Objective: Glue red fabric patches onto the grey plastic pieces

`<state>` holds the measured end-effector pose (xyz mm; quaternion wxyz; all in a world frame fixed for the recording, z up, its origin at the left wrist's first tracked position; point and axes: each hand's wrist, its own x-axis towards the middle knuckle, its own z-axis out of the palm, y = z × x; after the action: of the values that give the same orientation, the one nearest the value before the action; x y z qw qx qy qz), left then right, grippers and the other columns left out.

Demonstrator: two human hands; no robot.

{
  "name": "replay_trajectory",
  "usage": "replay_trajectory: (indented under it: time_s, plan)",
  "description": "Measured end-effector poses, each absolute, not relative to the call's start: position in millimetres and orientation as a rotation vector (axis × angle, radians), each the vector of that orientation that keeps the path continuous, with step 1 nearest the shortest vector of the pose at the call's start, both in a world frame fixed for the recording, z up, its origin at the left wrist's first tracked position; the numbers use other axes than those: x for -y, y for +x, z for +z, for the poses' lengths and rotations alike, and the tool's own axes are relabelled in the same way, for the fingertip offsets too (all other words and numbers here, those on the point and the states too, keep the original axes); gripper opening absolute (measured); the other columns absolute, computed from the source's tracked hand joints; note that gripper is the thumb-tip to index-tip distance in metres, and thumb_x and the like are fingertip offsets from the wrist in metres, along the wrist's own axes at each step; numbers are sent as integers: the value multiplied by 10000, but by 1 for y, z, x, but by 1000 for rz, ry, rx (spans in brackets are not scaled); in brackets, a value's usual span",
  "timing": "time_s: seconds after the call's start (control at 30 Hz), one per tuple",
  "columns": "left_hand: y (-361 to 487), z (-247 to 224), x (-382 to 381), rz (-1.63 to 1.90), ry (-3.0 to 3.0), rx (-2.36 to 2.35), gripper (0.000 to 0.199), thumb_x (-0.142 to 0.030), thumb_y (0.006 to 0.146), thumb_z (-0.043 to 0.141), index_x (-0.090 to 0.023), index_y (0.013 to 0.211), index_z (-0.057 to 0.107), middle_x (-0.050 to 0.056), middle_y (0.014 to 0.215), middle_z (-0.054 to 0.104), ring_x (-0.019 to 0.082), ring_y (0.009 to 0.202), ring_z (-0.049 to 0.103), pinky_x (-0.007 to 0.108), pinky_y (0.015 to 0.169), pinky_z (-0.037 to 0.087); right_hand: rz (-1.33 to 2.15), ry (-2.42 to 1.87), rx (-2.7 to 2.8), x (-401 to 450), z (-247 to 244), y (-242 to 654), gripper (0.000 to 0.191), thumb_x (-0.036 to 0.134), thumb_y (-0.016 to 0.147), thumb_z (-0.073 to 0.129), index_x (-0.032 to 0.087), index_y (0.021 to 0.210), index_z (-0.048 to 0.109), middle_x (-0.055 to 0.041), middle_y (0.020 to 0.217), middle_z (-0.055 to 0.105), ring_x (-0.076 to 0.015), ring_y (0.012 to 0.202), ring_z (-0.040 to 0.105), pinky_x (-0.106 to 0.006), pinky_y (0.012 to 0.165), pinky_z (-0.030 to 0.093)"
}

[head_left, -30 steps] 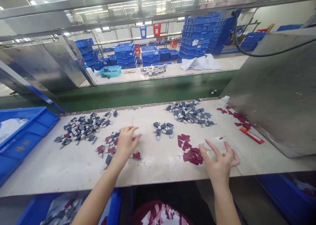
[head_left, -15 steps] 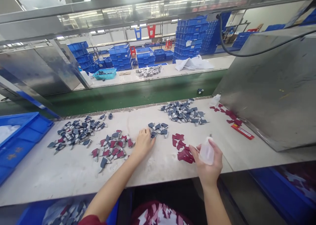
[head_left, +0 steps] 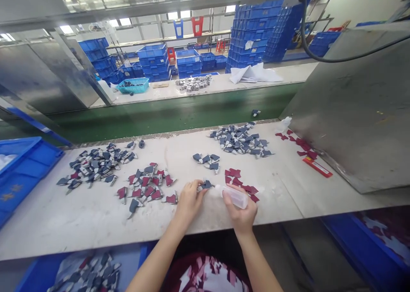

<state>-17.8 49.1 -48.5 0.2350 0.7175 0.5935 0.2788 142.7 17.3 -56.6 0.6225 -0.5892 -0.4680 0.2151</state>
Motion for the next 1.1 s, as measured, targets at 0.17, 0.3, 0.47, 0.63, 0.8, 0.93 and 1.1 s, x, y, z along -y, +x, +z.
replay_trajectory:
  time_s: [0.17, 0.3, 0.47, 0.63, 0.8, 0.93, 1.1]
  plan:
    - [-21, -53, -45, 790, 1932, -1581, 136, -185, 907, 597, -196, 1040, 622, 66, 969, 715, 249, 931, 663, 374, 813, 532, 347, -1385, 1160, -22, -63, 142, 317, 457, 787, 731, 148, 842, 769, -91, 771, 777, -241, 635, 740, -309, 606, 609]
    - [-22, -55, -46, 798, 1915, -1562, 141, -179, 901, 603, -196, 1038, 628, 72, 986, 720, 253, 944, 667, 379, 824, 536, 278, -1376, 1215, -23, -62, 142, 307, 446, 815, 714, 145, 841, 774, -97, 788, 781, -244, 641, 747, -315, 632, 617]
    - [-22, -57, -47, 816, 1901, -1539, 136, -178, 906, 596, -201, 1038, 619, 75, 1002, 718, 255, 968, 660, 392, 846, 535, 243, -1370, 1257, -24, -59, 142, 295, 424, 838, 702, 138, 858, 774, -102, 804, 783, -239, 637, 748, -308, 635, 620]
    - [-22, -56, -46, 808, 1898, -1544, 130, -183, 906, 596, -194, 1034, 617, 79, 997, 718, 258, 961, 658, 396, 841, 536, 227, -1350, 1284, -25, -59, 141, 279, 414, 847, 694, 147, 858, 775, -99, 813, 785, -242, 647, 753, -308, 622, 625]
    - [-22, -56, -46, 804, 1894, -1546, 123, -187, 905, 591, -188, 1025, 618, 84, 986, 718, 260, 949, 660, 403, 839, 536, 221, -1349, 1294, -25, -60, 141, 273, 409, 850, 691, 149, 859, 776, -99, 816, 785, -240, 637, 750, -316, 622, 628]
    - [-21, -55, -46, 801, 1890, -1545, 120, -199, 910, 583, -192, 1026, 615, 84, 989, 715, 259, 945, 656, 406, 839, 534, 216, -1364, 1281, -25, -60, 141, 295, 422, 857, 684, 142, 869, 777, -105, 821, 785, -243, 645, 752, -313, 632, 627]
    - [-22, -55, -46, 807, 1885, -1541, 117, -204, 912, 580, -201, 1026, 610, 81, 987, 709, 254, 942, 652, 400, 839, 530, 180, -1360, 1271, -25, -59, 141, 280, 399, 859, 694, 132, 857, 778, -111, 815, 784, -249, 657, 755, -300, 626, 618]
